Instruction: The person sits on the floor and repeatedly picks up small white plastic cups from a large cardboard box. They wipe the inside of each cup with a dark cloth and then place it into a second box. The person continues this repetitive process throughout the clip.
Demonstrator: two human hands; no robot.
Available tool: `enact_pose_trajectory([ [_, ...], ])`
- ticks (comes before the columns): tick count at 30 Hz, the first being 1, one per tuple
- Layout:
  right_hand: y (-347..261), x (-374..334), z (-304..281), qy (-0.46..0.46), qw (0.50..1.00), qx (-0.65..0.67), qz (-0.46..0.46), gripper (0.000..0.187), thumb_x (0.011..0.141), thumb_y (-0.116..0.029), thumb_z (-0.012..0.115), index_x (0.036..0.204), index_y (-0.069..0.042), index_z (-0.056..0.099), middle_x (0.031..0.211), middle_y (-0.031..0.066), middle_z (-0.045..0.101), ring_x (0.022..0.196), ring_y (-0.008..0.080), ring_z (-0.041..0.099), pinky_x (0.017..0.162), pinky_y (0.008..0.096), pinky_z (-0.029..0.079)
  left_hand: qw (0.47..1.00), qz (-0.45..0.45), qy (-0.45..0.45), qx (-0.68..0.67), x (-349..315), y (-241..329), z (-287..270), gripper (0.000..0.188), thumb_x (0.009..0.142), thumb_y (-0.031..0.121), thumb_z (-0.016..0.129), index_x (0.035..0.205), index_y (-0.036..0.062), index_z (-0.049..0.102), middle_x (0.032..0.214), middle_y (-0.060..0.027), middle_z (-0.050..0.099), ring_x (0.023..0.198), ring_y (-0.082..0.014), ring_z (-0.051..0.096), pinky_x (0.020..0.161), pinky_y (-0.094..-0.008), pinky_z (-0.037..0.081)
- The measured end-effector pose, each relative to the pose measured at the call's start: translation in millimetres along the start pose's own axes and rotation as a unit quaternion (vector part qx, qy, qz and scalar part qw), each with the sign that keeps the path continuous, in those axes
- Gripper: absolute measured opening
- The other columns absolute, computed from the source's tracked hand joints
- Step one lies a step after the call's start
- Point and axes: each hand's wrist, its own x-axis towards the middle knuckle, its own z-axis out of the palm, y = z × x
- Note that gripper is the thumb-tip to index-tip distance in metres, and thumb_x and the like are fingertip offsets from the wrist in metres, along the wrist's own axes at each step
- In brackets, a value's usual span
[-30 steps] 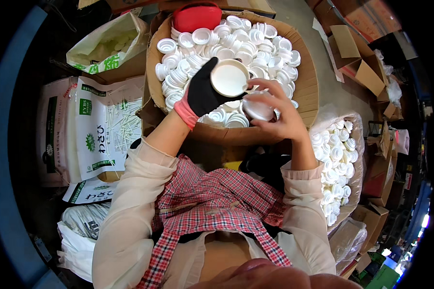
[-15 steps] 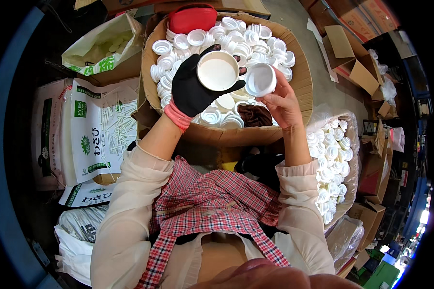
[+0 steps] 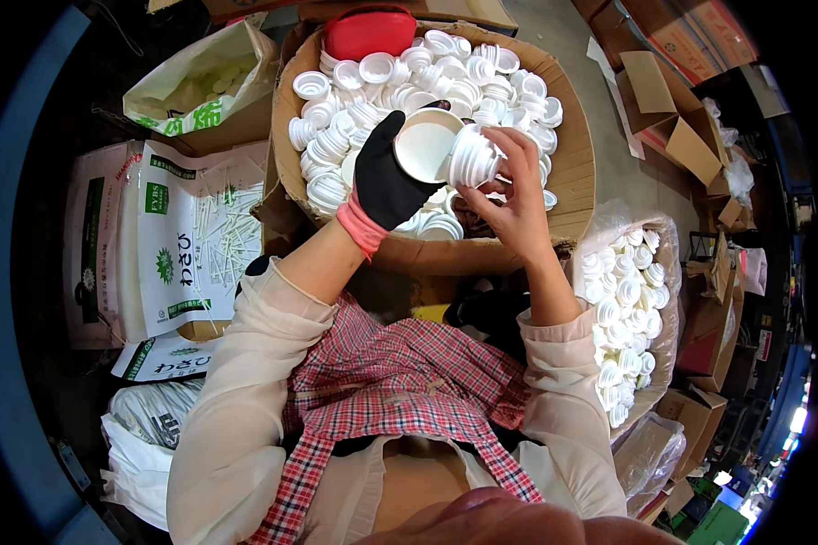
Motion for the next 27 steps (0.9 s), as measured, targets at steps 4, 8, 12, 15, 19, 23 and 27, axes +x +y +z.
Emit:
enact_pose_trajectory([
  [4,-17.1,-2.2,-7.2,0.098,0.985,-0.12,-0.08,0.071,0.065,-0.004,0.08,0.128,-0.005,0.049,0.112,0.0119,0.046,0.087,0.0181,0.055,0.06,0.0251,0.054,0.999,-0.012,-0.022,-0.039,-3.2,6.5,3.2,0.049,0.096,0.03,0.044,0.135,0.0018,0.041,0.135,-0.0101,0.051,0.124,-0.0198,0.048,0.11,-0.0355,0.027],
  [8,-30.1,-6.4,4.7,0.041,0.983,-0.119,-0.131,0.067,0.067,-0.008,0.08,0.128,-0.006,0.052,0.11,0.0114,0.048,0.085,0.0184,0.057,0.053,0.0252,0.049,0.985,0.053,-0.053,0.156,-7.1,5.5,3.6,0.05,0.101,0.033,0.034,0.14,0.0022,0.036,0.138,-0.0105,0.048,0.129,-0.0216,0.043,0.112,-0.0356,0.025],
  [12,-27.2,-3.7,7.5,0.016,0.985,-0.142,-0.1,0.065,0.069,-0.008,0.079,0.129,-0.009,0.053,0.111,0.0097,0.049,0.083,0.0173,0.058,0.053,0.0254,0.05,0.987,0.088,0.016,0.131,-10.0,19.0,14.9,0.048,0.09,0.011,0.055,0.135,0.0006,0.043,0.132,-0.0119,0.053,0.119,-0.0251,0.053,0.102,-0.033,0.039],
  [15,-24.1,-4.1,9.0,0.018,0.988,-0.132,-0.079,0.065,0.069,-0.009,0.079,0.129,-0.008,0.053,0.111,0.0098,0.049,0.082,0.0169,0.057,0.055,0.0254,0.05,0.948,0.185,0.015,0.258,-5.6,26.0,15.7,0.055,0.077,-0.003,0.066,0.129,-0.0006,0.048,0.128,-0.0121,0.056,0.11,-0.0226,0.059,0.094,-0.0304,0.046],
  [19,-22.8,-5.0,9.4,0.009,0.991,-0.127,-0.048,0.065,0.069,-0.009,0.08,0.128,-0.008,0.054,0.111,0.0096,0.049,0.079,0.0156,0.056,0.058,0.0246,0.048,0.964,0.173,0.015,0.203,-6.8,20.4,13.6,0.057,0.077,-0.002,0.067,0.13,-0.0002,0.048,0.127,-0.0119,0.057,0.11,-0.0218,0.058,0.095,-0.0299,0.045],
  [23,-22.7,-5.0,11.3,0.013,0.99,-0.131,-0.055,0.065,0.069,-0.009,0.08,0.128,-0.008,0.054,0.11,0.0093,0.05,0.077,0.0146,0.055,0.058,0.0241,0.048,0.955,0.184,0.012,0.231,-6.4,21.9,11.8,0.06,0.076,-0.003,0.068,0.131,-0.0001,0.047,0.128,-0.0114,0.056,0.111,-0.0206,0.057,0.096,-0.0298,0.044],
  [27,-25.3,-6.7,12.8,0.01,0.992,-0.123,-0.026,0.065,0.069,-0.009,0.08,0.128,-0.008,0.054,0.111,0.0091,0.05,0.076,0.0145,0.056,0.057,0.024,0.048,0.976,0.151,-0.007,0.157,-8.6,22.1,14.6,0.055,0.084,0.005,0.062,0.135,0.0012,0.044,0.128,-0.01,0.054,0.113,-0.0193,0.054,0.097,-0.0304,0.043],
])
